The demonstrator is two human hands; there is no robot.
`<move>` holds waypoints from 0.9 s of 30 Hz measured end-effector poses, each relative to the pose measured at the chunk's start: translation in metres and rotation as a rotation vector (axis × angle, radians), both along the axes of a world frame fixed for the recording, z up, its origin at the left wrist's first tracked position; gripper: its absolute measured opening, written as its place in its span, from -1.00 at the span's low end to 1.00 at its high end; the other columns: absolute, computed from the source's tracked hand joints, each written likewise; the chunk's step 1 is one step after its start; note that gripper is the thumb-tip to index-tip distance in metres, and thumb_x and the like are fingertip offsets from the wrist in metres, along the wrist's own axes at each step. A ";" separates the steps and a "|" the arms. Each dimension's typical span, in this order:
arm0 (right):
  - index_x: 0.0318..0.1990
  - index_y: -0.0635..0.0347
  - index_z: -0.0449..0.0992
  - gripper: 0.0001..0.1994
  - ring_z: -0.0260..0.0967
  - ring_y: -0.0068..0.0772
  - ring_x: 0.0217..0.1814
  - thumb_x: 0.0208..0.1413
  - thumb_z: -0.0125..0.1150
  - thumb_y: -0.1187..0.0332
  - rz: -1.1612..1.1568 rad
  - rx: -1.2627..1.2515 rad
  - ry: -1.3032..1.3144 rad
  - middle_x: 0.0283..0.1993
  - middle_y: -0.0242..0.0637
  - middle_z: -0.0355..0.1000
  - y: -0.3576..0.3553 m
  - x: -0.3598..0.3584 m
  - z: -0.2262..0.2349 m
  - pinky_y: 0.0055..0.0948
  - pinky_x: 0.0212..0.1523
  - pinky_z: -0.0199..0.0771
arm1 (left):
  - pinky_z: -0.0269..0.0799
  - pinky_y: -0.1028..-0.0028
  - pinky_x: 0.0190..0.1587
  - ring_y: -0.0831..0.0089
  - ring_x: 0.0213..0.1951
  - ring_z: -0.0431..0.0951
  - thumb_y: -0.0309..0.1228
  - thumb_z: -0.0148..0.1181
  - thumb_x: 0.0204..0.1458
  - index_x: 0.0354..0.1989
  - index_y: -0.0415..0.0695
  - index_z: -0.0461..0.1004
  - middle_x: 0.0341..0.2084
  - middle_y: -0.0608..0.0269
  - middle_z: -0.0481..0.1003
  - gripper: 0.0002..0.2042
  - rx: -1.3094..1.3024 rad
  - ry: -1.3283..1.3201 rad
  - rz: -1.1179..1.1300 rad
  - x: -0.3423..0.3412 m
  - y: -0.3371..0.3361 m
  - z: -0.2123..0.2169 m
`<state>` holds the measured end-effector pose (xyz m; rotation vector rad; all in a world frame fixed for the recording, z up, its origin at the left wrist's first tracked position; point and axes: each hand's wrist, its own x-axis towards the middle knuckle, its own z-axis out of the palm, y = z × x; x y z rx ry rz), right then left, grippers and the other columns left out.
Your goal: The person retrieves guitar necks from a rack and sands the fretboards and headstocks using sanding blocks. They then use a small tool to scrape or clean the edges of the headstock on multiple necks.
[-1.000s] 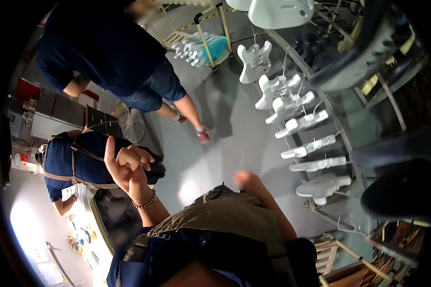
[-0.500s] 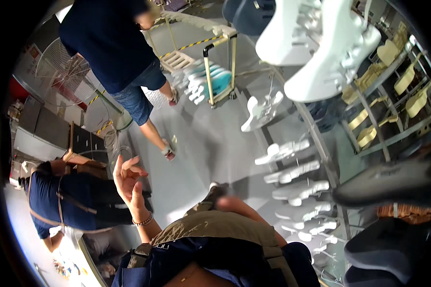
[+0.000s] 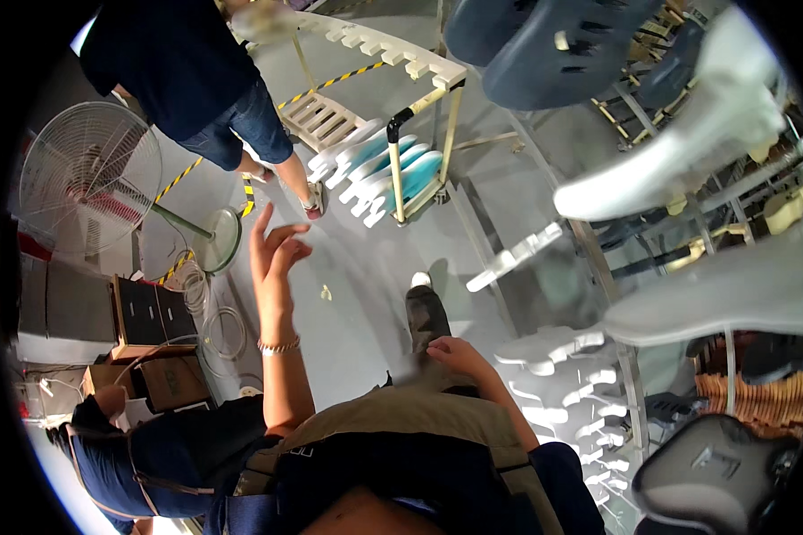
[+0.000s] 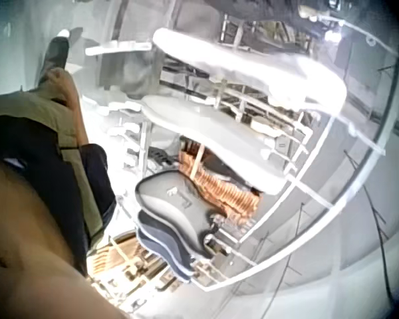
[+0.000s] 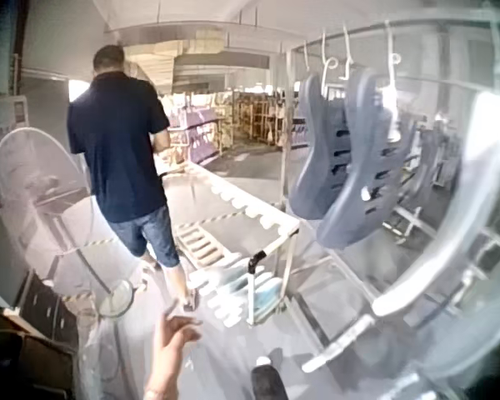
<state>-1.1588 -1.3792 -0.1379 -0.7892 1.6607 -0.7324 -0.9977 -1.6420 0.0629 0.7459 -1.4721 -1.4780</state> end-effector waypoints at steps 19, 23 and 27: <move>0.05 0.30 0.24 -0.51 0.33 -0.42 -0.13 0.07 0.11 0.14 -0.738 -0.332 -0.054 -0.18 -0.26 0.36 -0.383 -0.285 -0.018 -0.47 -0.15 0.34 | 0.38 0.14 -0.31 0.04 -0.35 0.49 -0.41 0.08 -0.12 0.05 -0.06 0.17 -0.38 -0.05 0.46 -0.52 -0.439 -0.798 -0.479 -0.314 -0.259 -0.188; 0.14 0.25 0.08 -0.36 0.25 -0.38 -0.09 0.05 0.11 0.01 -1.129 -0.354 -0.198 -0.08 -0.22 0.27 -0.437 -0.298 0.008 -0.37 -0.10 0.32 | 0.34 0.10 -0.32 -0.03 -0.34 0.47 -0.44 0.08 -0.13 0.07 -0.12 0.11 -0.39 -0.07 0.44 -0.48 -0.350 -0.877 -0.631 -0.300 -0.270 -0.180; 0.18 0.23 -0.01 -0.31 0.27 -0.43 -0.26 0.03 0.15 0.04 -1.226 -0.507 -0.176 -0.11 -0.22 0.24 -0.483 -0.324 0.019 -0.43 -0.26 0.39 | 0.36 0.13 -0.32 -0.05 -0.34 0.47 -0.46 0.07 -0.12 0.10 -0.09 0.06 -0.39 -0.07 0.44 -0.46 -0.391 -0.669 -0.690 -0.287 -0.277 -0.187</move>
